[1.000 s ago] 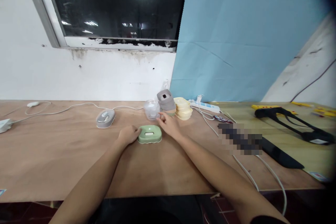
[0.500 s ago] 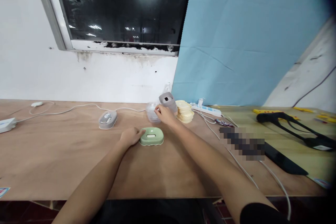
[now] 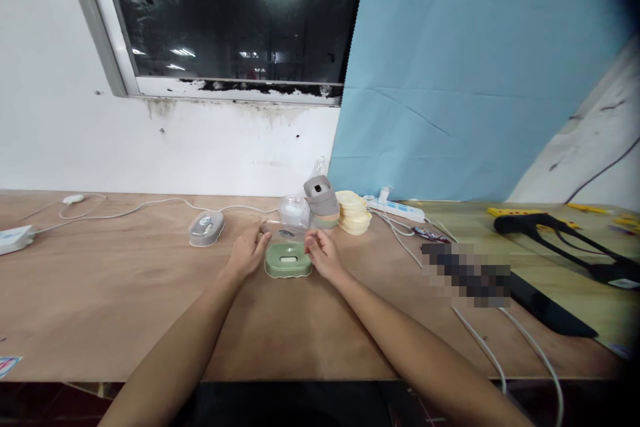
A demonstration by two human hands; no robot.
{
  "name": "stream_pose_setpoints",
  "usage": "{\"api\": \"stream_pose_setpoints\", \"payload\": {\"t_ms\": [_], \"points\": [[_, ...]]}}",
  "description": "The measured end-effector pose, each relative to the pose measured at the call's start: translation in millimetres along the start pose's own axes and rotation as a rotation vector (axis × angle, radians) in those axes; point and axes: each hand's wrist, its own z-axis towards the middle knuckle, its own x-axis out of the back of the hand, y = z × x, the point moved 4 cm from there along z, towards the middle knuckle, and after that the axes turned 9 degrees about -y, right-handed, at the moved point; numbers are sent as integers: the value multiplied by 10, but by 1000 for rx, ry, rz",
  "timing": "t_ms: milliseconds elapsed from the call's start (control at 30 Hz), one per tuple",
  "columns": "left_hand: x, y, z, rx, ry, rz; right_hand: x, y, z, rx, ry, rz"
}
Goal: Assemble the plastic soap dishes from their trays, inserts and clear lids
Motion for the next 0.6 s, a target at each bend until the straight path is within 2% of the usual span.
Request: {"api": "stream_pose_setpoints", "payload": {"t_ms": [100, 200, 333, 467, 600], "points": [[-7, 36, -10, 36, -30, 56, 58, 108, -28, -81, 33, -31], [-46, 38, -17, 88, -139, 166, 148, 141, -5, -142, 33, -174], [-131, -16, -17, 110, -271, 199, 190, 184, 3, -259, -59, -364], [-201, -103, -8, 113, -357, 224, 154, 250, -28, -373, -156, -429], [-237, -145, -1, 109, -427, 241, 99, 261, -44, -374, -254, -446]]}}
